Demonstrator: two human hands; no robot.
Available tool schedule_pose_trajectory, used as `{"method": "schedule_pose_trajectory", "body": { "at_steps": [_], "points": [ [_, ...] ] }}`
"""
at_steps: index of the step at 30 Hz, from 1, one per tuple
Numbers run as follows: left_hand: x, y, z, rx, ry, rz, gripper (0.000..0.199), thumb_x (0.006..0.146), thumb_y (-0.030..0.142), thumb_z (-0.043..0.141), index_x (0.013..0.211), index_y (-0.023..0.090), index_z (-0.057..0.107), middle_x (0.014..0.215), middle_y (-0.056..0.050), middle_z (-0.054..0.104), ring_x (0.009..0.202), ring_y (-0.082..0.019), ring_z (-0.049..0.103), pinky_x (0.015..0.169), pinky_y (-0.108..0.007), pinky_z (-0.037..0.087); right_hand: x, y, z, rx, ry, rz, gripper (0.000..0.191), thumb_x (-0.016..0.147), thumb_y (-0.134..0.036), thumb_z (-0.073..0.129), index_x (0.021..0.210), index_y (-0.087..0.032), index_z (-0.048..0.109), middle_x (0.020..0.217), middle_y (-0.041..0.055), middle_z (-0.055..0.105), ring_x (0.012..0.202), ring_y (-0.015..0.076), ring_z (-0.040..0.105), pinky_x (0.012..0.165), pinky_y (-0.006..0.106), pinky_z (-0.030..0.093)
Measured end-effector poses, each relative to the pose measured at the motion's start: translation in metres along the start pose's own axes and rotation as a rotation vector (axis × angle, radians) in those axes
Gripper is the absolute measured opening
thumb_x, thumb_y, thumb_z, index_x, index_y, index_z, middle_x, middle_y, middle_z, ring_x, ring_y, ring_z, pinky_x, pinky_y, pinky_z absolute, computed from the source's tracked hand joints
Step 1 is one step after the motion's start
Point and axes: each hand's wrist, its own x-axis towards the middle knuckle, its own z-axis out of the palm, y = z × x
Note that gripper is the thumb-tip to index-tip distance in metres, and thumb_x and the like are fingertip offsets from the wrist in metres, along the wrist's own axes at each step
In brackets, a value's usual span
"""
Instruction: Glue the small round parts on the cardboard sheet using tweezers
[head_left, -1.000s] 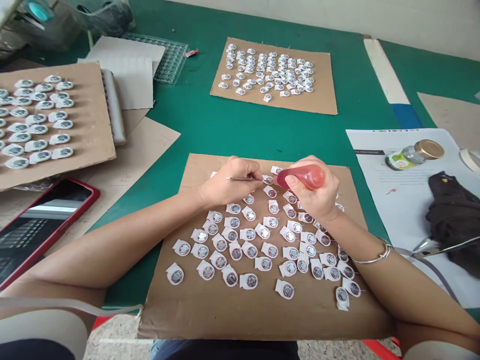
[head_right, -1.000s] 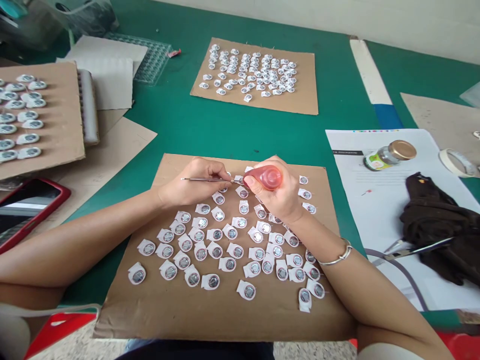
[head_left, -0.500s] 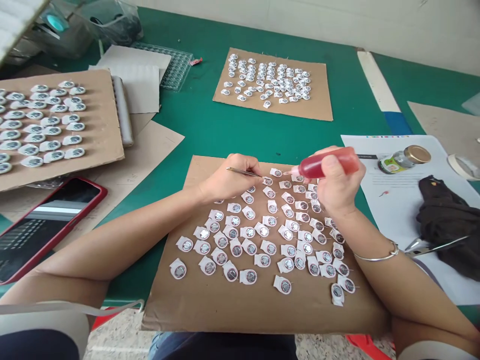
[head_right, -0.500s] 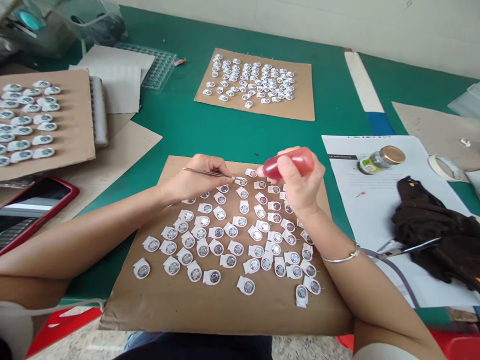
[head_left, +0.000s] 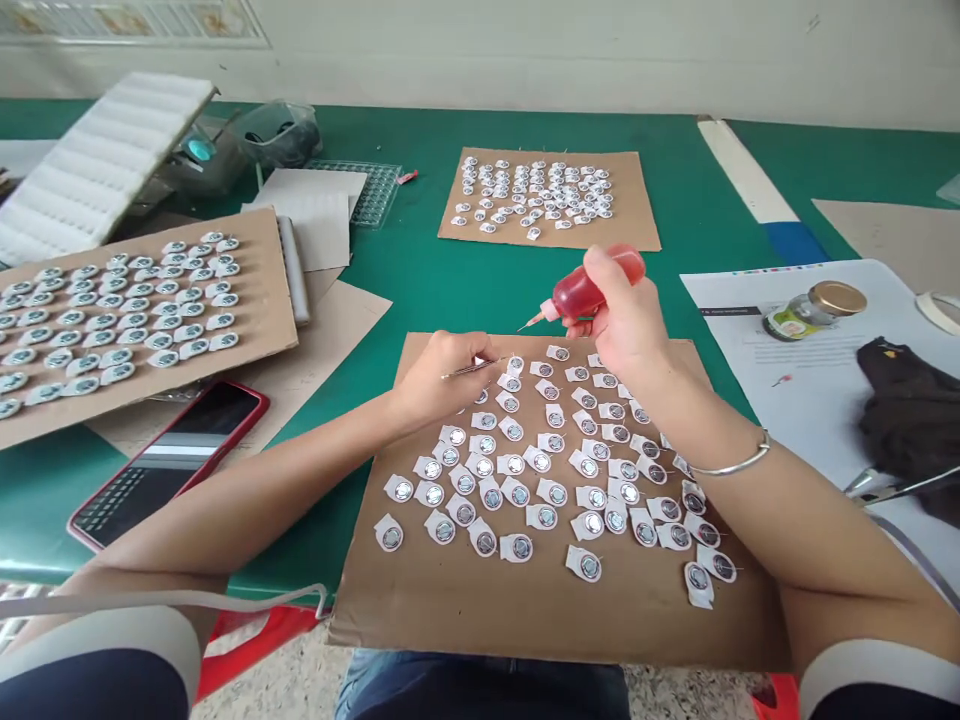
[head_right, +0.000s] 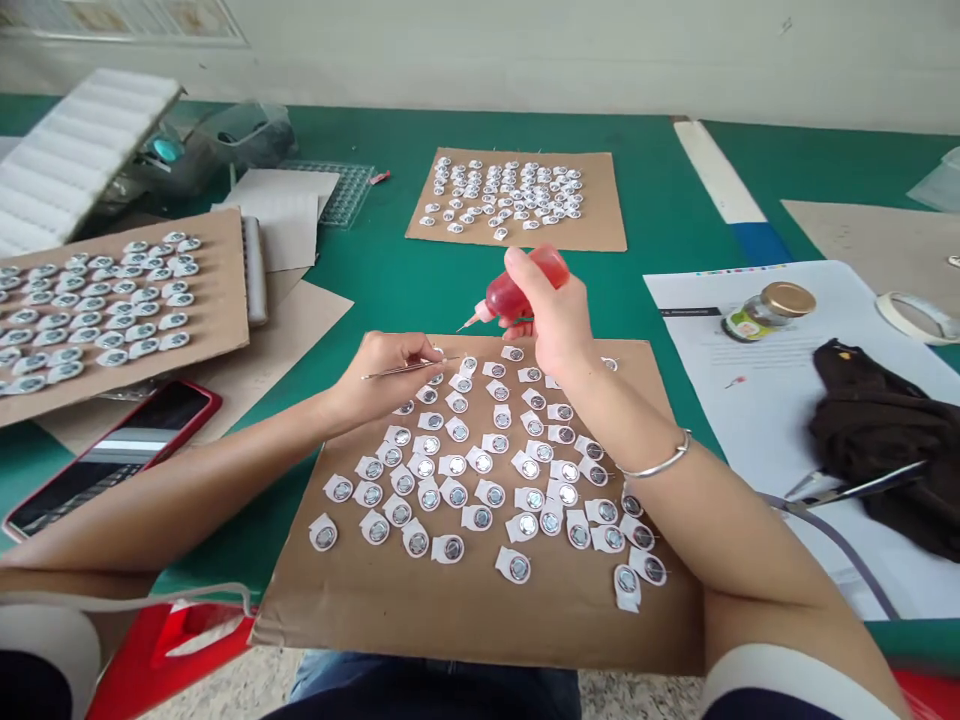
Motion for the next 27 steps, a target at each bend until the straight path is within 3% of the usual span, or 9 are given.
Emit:
{"method": "schedule_pose_trajectory", "body": {
  "at_steps": [6, 11, 15, 21, 27],
  "points": [
    [0.014, -0.003, 0.015, -0.010, -0.038, -0.077, 0.009, 0.073, 0.016, 0.056, 0.066, 0.016, 0.060, 0.063, 0.000, 0.064, 0.053, -0.007, 0.053, 0.044, -0.019, 0.033, -0.009, 0.001, -0.004, -0.042, 0.043, -0.144, 0.027, 0.077, -0.050, 0.058, 0.075, -0.023, 0.054, 0.062, 0.0001, 0.059, 0.053, 0.0130, 0.058, 0.037, 0.022, 0.039],
    [0.021, 0.003, 0.023, -0.137, -0.104, -0.060, 0.010, 0.076, 0.016, 0.054, 0.072, 0.016, 0.063, 0.070, -0.001, 0.066, 0.059, -0.008, 0.057, 0.048, -0.020, 0.037, -0.006, -0.001, -0.013, -0.071, 0.110, -0.226, 0.027, 0.080, -0.050, 0.055, 0.072, -0.024, 0.053, 0.061, 0.0003, 0.058, 0.053, 0.0139, 0.058, 0.038, 0.025, 0.039],
    [0.024, 0.001, 0.017, -0.167, -0.056, -0.056, 0.010, 0.077, 0.020, 0.054, 0.073, 0.016, 0.063, 0.075, -0.002, 0.067, 0.062, -0.009, 0.058, 0.051, -0.020, 0.039, -0.005, 0.000, -0.016, -0.099, 0.105, -0.304, 0.030, 0.081, -0.052, 0.053, 0.076, -0.022, 0.050, 0.062, -0.0001, 0.055, 0.057, 0.0169, 0.060, 0.038, 0.026, 0.040],
    [0.030, -0.015, 0.006, -0.108, -0.020, -0.102, 0.010, 0.074, 0.022, 0.056, 0.073, 0.016, 0.064, 0.074, -0.003, 0.068, 0.062, -0.011, 0.059, 0.049, -0.020, 0.039, -0.002, 0.004, -0.018, -0.159, 0.093, -0.353, 0.029, 0.081, -0.054, 0.052, 0.080, -0.025, 0.049, 0.066, 0.0016, 0.056, 0.057, 0.0197, 0.060, 0.038, 0.030, 0.041],
    [0.049, -0.014, 0.024, -0.292, -0.057, -0.138, 0.011, 0.075, 0.026, 0.058, 0.076, 0.016, 0.063, 0.075, -0.003, 0.067, 0.063, -0.010, 0.059, 0.050, -0.021, 0.042, -0.001, -0.001, -0.016, -0.062, 0.147, -0.343, 0.026, 0.079, -0.048, 0.055, 0.077, -0.023, 0.051, 0.059, 0.0008, 0.055, 0.051, 0.0180, 0.059, 0.037, 0.028, 0.040]
  ]
}}
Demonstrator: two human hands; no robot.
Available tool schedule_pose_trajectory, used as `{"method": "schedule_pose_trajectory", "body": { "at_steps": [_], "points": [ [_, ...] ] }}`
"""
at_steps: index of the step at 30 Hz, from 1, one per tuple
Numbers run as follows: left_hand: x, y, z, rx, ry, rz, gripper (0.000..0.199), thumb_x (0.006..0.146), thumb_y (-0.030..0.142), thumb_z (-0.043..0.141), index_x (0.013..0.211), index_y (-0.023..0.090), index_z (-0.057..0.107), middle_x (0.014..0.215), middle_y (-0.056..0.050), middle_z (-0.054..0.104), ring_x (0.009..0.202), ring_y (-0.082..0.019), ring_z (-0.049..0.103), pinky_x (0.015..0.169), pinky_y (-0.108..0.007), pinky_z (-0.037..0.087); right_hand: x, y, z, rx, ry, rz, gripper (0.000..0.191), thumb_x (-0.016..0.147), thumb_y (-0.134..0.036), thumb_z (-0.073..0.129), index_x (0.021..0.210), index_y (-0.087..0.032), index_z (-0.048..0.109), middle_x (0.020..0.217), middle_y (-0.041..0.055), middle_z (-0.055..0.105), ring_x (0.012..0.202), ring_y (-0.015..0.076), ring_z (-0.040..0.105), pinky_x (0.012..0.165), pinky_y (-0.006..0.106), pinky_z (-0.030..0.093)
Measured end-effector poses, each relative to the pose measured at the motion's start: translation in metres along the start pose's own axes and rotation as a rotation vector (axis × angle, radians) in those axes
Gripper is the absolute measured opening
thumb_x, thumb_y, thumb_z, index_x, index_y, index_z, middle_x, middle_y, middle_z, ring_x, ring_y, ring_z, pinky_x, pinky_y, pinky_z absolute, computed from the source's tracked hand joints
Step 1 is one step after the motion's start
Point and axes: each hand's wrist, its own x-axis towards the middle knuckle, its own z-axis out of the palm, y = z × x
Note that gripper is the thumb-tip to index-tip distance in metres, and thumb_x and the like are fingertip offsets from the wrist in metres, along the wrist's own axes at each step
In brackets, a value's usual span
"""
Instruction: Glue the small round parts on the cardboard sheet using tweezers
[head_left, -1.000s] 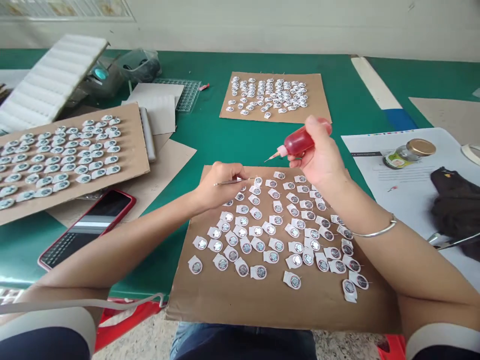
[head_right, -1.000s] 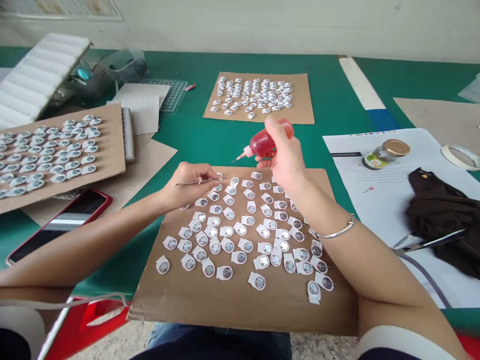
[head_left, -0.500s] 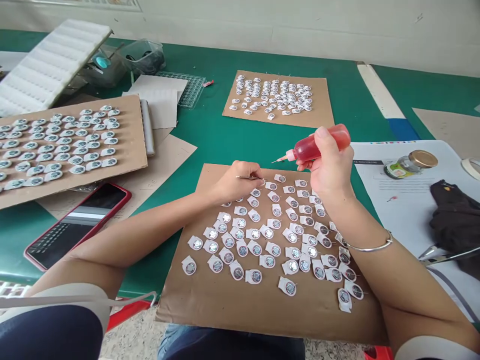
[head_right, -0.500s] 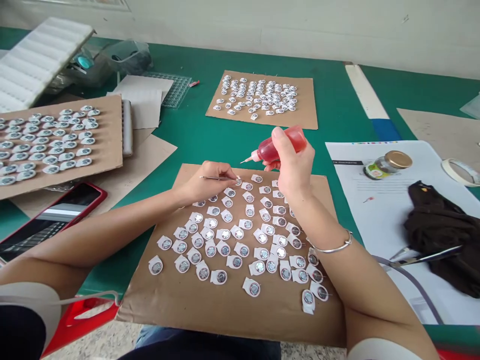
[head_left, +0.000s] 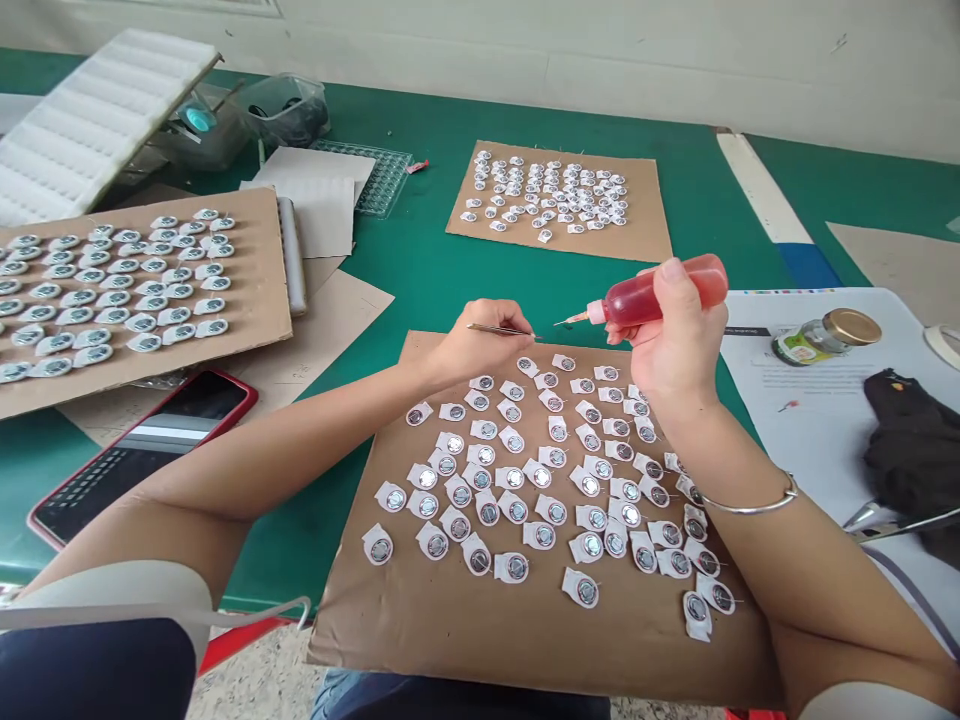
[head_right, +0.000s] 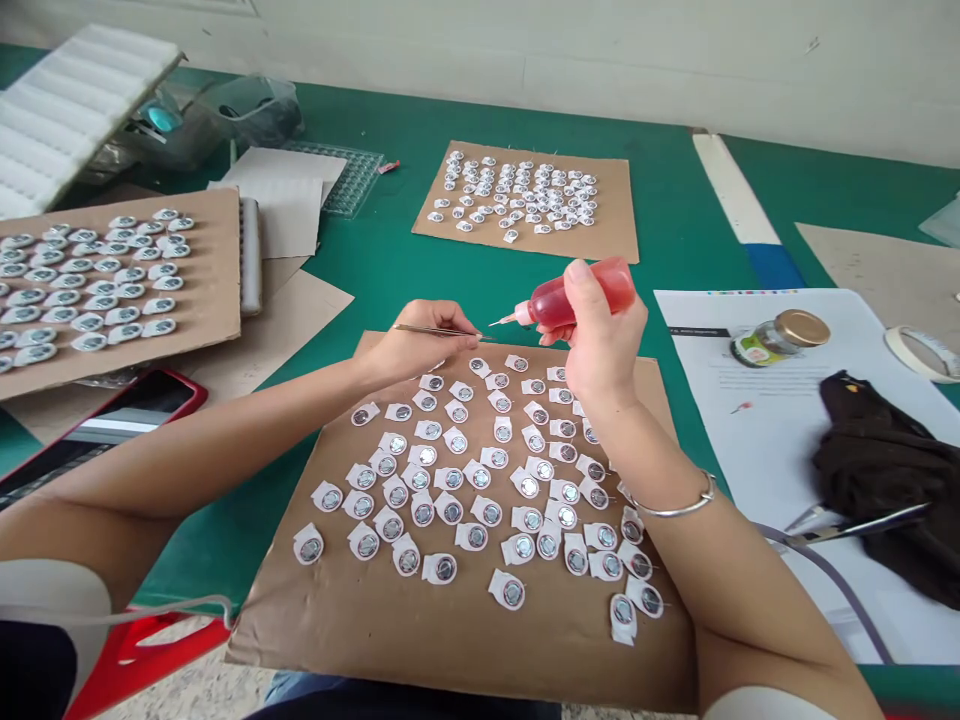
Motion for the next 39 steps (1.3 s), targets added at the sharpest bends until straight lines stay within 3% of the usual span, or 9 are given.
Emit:
{"method": "schedule_pose_trajectory", "body": {
  "at_steps": [5, 12, 16, 22, 30, 39],
  "points": [
    [0.000, 0.004, 0.010, -0.003, -0.037, 0.018, 0.010, 0.077, 0.024, 0.056, 0.079, 0.015, 0.062, 0.076, -0.004, 0.066, 0.066, -0.010, 0.060, 0.052, -0.021, 0.044, 0.006, -0.009, -0.005, 0.073, 0.080, -0.040, 0.029, 0.078, -0.046, 0.057, 0.074, -0.018, 0.053, 0.055, 0.0028, 0.054, 0.050, 0.0190, 0.059, 0.034, 0.026, 0.035],
    [-0.023, 0.002, -0.003, 0.064, -0.085, 0.052, 0.011, 0.079, 0.024, 0.055, 0.081, 0.015, 0.060, 0.073, -0.003, 0.066, 0.062, -0.010, 0.060, 0.050, -0.021, 0.043, 0.009, -0.019, -0.006, 0.088, 0.103, -0.102, 0.028, 0.081, -0.045, 0.054, 0.073, -0.018, 0.049, 0.056, 0.0008, 0.052, 0.050, 0.0180, 0.059, 0.035, 0.024, 0.035],
    [-0.021, 0.003, -0.008, 0.063, -0.075, 0.080, 0.013, 0.079, 0.025, 0.054, 0.082, 0.015, 0.061, 0.079, -0.005, 0.067, 0.067, -0.011, 0.061, 0.055, -0.022, 0.046, 0.007, -0.022, -0.004, 0.062, 0.089, -0.122, 0.028, 0.082, -0.044, 0.052, 0.072, -0.018, 0.050, 0.054, 0.0010, 0.051, 0.052, 0.0198, 0.061, 0.034, 0.024, 0.034],
    [-0.007, 0.010, -0.017, 0.099, -0.284, 0.166, 0.012, 0.075, 0.023, 0.058, 0.081, 0.016, 0.065, 0.078, -0.003, 0.068, 0.068, -0.011, 0.062, 0.053, -0.020, 0.045, 0.007, -0.024, -0.006, 0.056, 0.091, -0.136, 0.030, 0.082, -0.044, 0.051, 0.068, -0.017, 0.050, 0.053, 0.0007, 0.049, 0.050, 0.0171, 0.059, 0.035, 0.024, 0.035],
    [-0.006, 0.011, -0.023, 0.131, -0.394, 0.149, 0.009, 0.073, 0.023, 0.060, 0.077, 0.018, 0.066, 0.076, -0.002, 0.069, 0.065, -0.011, 0.063, 0.049, -0.018, 0.043, 0.009, -0.023, -0.007, 0.062, 0.106, -0.121, 0.028, 0.080, -0.044, 0.053, 0.072, -0.018, 0.049, 0.054, 0.0004, 0.049, 0.050, 0.0170, 0.058, 0.035, 0.025, 0.035],
    [-0.005, 0.000, -0.019, 0.312, -0.322, 0.290, 0.012, 0.073, 0.018, 0.054, 0.078, 0.016, 0.064, 0.070, -0.003, 0.066, 0.063, -0.012, 0.059, 0.051, -0.022, 0.039, 0.006, -0.023, -0.006, 0.042, 0.108, -0.144, 0.027, 0.081, -0.044, 0.053, 0.076, -0.019, 0.048, 0.054, -0.0001, 0.051, 0.050, 0.0172, 0.059, 0.034, 0.023, 0.035]
  ]
}}
